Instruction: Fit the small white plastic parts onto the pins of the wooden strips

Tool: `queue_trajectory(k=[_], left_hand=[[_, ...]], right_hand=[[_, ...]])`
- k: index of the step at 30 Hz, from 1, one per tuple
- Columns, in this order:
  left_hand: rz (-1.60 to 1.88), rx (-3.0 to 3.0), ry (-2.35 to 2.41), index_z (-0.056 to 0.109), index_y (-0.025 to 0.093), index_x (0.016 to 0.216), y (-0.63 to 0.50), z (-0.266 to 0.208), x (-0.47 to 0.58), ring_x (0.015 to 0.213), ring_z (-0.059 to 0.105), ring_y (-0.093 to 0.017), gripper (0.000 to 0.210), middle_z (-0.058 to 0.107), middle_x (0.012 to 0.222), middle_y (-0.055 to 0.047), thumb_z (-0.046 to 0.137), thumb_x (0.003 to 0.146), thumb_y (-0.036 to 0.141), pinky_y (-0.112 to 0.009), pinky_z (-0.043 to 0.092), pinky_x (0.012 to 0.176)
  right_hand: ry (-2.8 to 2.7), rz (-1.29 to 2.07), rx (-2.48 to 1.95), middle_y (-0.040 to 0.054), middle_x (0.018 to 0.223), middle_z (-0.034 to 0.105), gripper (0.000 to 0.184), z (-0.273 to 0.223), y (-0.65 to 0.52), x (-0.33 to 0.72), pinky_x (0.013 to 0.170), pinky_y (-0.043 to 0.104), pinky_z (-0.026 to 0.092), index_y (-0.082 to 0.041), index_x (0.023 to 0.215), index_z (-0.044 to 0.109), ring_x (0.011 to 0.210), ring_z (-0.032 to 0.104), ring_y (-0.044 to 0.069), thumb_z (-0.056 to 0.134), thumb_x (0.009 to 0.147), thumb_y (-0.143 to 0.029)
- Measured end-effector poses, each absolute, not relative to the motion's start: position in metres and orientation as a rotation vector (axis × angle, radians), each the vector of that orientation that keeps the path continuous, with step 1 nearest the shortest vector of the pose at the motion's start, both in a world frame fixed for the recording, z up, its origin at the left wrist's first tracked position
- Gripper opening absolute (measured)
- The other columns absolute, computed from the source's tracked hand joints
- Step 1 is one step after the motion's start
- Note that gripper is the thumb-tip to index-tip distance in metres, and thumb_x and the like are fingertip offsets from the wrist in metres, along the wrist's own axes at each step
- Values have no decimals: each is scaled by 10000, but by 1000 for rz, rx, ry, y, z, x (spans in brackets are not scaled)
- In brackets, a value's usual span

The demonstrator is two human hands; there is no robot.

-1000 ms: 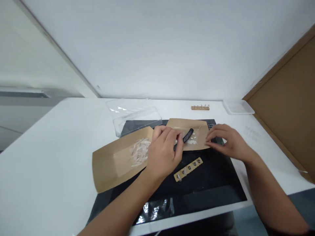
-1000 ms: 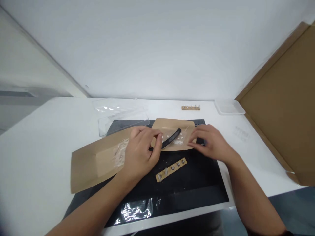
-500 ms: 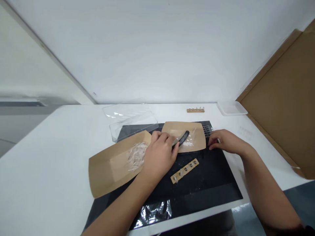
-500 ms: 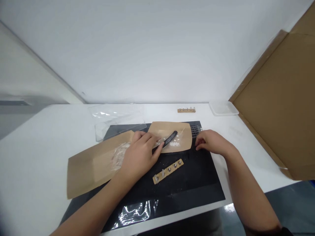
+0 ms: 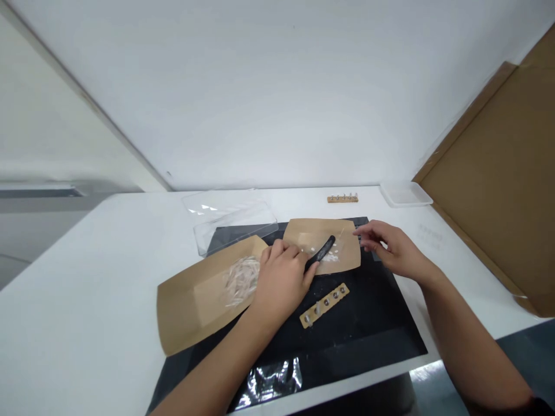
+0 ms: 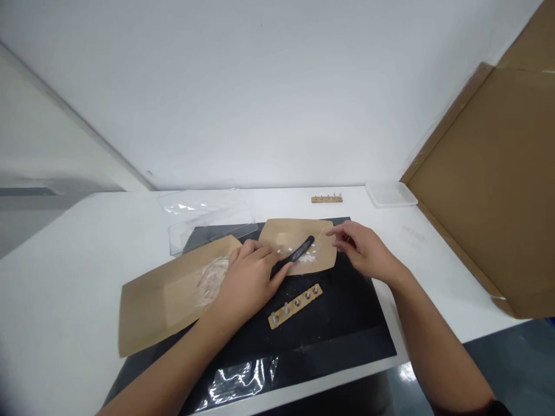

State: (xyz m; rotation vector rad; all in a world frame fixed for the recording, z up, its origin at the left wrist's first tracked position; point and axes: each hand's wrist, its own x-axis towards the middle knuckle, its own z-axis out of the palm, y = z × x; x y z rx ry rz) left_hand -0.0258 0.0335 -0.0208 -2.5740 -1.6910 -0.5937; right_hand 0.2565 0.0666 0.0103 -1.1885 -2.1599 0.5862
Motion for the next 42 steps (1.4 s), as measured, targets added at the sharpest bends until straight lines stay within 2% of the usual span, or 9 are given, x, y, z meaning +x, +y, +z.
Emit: queue_trajectory(k=[4, 8, 11, 14, 18, 22, 32, 42], left_hand=[[-734, -2609, -1618, 734, 183, 916, 35, -20, -25, 964, 579, -319, 148, 755, 919, -104, 657, 999, 279, -486, 493, 860], [-1114, -2642, -1548, 693, 177, 988, 35, -18, -22, 951, 622, -275, 174, 749, 977, -89, 564, 1055, 274, -451, 520, 897], [-1379, -2682, -1620, 684, 187, 1020, 32, -15, -19, 929, 684, -240, 153, 742, 974, -62, 575, 1052, 290, -390, 541, 856], [-1533, -2789, -1738, 713, 205, 1021, 28, -12, -15, 822, 709, -198, 163, 751, 917, -32, 603, 1038, 325, -331, 546, 762], [-1786, -2774, -1912, 765, 216, 976, 23, -12, -8, 673, 683, -157, 180, 762, 866, -16, 653, 1001, 355, -281, 524, 631], [-1999, -2683, -1935, 794, 224, 961, 20, -14, -4, 584, 643, -124, 150, 766, 830, 1, 707, 965, 346, -256, 512, 573], [-1871, -2561, -1547, 788, 223, 977, 21, -11, -5, 757, 733, -170, 108, 786, 858, -21, 685, 994, 248, -307, 604, 728], [-1775, -2512, -1378, 774, 177, 1036, 18, -12, -4, 792, 731, -160, 102, 767, 889, -44, 677, 1004, 188, -278, 594, 722]], right_hand=[[-2077, 613, -1029, 20, 889, 733, 91, 0, 61, 234, 680, 288, 512, -244, 995, 752, 753, 661, 157, 679, 1013, -296], [-1958, 587, -919, 13, 850, 766, 111, -11, 56, 219, 668, 295, 537, -243, 876, 752, 754, 709, 168, 801, 938, -321], [-1863, 499, -859, 13, 834, 769, 95, -17, 53, 214, 686, 308, 567, -246, 865, 746, 785, 738, 180, 803, 935, -275], [-1784, 428, -857, 19, 873, 768, 89, -19, 51, 210, 694, 311, 581, -244, 883, 719, 803, 743, 179, 772, 953, -234], [-1800, 230, -872, 23, 893, 744, 112, -16, 48, 203, 721, 315, 575, -235, 905, 667, 803, 718, 170, 751, 963, -191], [-1906, 11, -893, 32, 866, 714, 136, -10, 45, 199, 708, 325, 554, -228, 902, 624, 783, 686, 179, 720, 983, -175], [-2029, -79, -1057, 69, 926, 752, 99, -11, 42, 201, 774, 392, 523, -240, 949, 639, 872, 700, 229, 619, 1045, -232], [-2038, -19, -1115, 61, 896, 759, 135, -7, 41, 205, 714, 351, 511, -239, 948, 630, 814, 699, 216, 572, 1066, -271]])
